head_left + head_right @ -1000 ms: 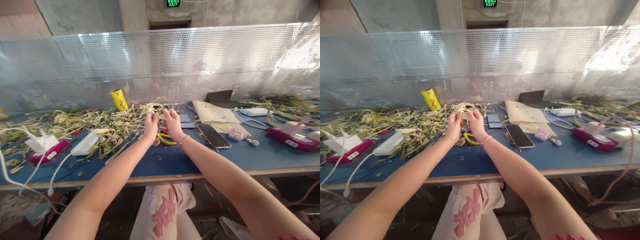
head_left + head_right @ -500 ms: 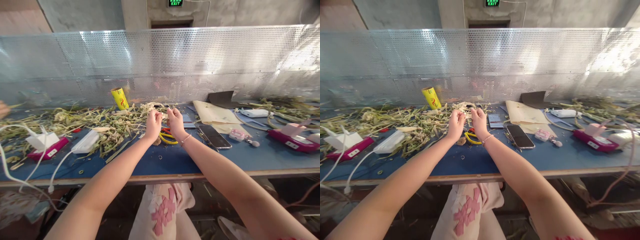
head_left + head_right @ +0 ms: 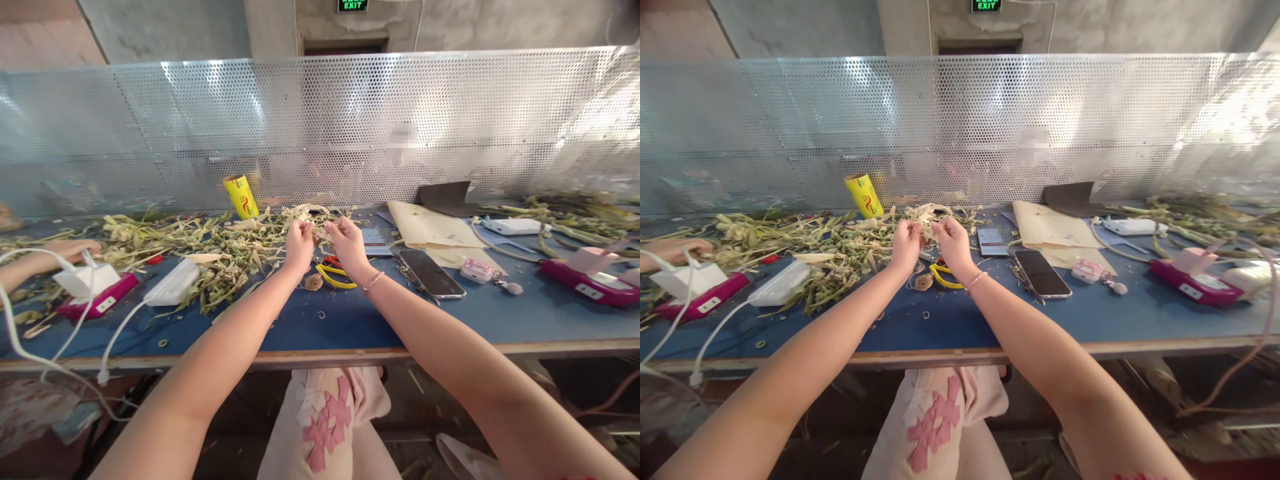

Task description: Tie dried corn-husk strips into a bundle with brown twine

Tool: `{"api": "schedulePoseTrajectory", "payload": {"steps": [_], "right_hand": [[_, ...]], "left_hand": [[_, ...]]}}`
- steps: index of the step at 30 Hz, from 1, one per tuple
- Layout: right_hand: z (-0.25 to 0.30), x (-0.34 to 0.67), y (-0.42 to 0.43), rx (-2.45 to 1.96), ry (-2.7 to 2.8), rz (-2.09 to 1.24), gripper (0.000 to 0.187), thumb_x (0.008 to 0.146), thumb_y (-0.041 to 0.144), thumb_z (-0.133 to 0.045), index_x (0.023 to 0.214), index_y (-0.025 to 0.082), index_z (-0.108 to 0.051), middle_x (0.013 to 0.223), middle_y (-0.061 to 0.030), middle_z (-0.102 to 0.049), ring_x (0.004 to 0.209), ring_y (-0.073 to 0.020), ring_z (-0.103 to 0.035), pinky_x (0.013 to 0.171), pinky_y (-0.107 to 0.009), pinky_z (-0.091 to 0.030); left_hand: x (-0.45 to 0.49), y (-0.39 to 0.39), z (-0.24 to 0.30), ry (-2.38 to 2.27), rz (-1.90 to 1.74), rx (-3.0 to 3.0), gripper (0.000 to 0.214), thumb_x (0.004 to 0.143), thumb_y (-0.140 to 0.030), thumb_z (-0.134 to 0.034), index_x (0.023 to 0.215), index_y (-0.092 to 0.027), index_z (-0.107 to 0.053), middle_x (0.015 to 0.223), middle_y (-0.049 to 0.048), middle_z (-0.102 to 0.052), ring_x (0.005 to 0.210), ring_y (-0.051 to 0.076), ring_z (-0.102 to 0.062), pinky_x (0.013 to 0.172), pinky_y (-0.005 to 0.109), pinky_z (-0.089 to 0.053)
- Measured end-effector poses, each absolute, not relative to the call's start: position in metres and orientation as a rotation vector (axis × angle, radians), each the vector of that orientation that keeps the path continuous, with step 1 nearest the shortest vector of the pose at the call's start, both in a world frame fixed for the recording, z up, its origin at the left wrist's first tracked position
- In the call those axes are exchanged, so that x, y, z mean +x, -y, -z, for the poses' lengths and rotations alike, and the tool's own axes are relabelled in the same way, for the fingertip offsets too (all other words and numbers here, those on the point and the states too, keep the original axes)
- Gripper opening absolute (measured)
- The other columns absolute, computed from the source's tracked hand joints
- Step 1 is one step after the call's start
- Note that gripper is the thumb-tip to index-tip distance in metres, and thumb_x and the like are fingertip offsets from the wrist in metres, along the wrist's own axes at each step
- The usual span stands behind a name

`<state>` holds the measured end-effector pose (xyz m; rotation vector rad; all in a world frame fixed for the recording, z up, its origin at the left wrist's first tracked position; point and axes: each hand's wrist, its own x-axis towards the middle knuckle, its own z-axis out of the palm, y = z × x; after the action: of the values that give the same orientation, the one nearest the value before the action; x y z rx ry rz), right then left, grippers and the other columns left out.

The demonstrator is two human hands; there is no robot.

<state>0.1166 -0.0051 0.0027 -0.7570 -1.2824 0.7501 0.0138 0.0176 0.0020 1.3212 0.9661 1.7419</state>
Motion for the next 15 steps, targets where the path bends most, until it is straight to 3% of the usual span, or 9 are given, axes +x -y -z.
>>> {"api": "schedulePoseTrajectory", "payload": {"steps": [6, 15], "right_hand": [[-0.008, 0.119, 0.011, -0.801, 1.31, -0.727, 0.027, 0.073, 0.038, -0.056, 0.059, 0.02, -0.041, 0.043, 0.0091, -0.028, 0.04, -0.0049, -0.025, 0.041, -0.021, -0.02], [-0.006, 0.127, 0.0, -0.856, 1.104, -0.817, 0.034, 0.07, 0.041, -0.06, 0.055, 0.02, -0.037, 0.041, 0.0103, -0.025, 0.038, -0.004, -0.022, 0.038, -0.021, -0.018]], "left_hand": [[0.01, -0.022, -0.001, -1.022, -1.735, 1.491, 0.026, 0.075, -0.042, -0.058, 0.076, -0.02, -0.046, 0.054, -0.0049, -0.041, 0.049, 0.009, -0.043, 0.053, 0.024, -0.037], [0.016, -0.008, 0.0, -0.885, -1.715, 1.831, 0.023, 0.081, -0.039, -0.052, 0.073, -0.02, -0.043, 0.05, -0.0065, -0.037, 0.044, 0.007, -0.039, 0.049, 0.022, -0.035]]}}
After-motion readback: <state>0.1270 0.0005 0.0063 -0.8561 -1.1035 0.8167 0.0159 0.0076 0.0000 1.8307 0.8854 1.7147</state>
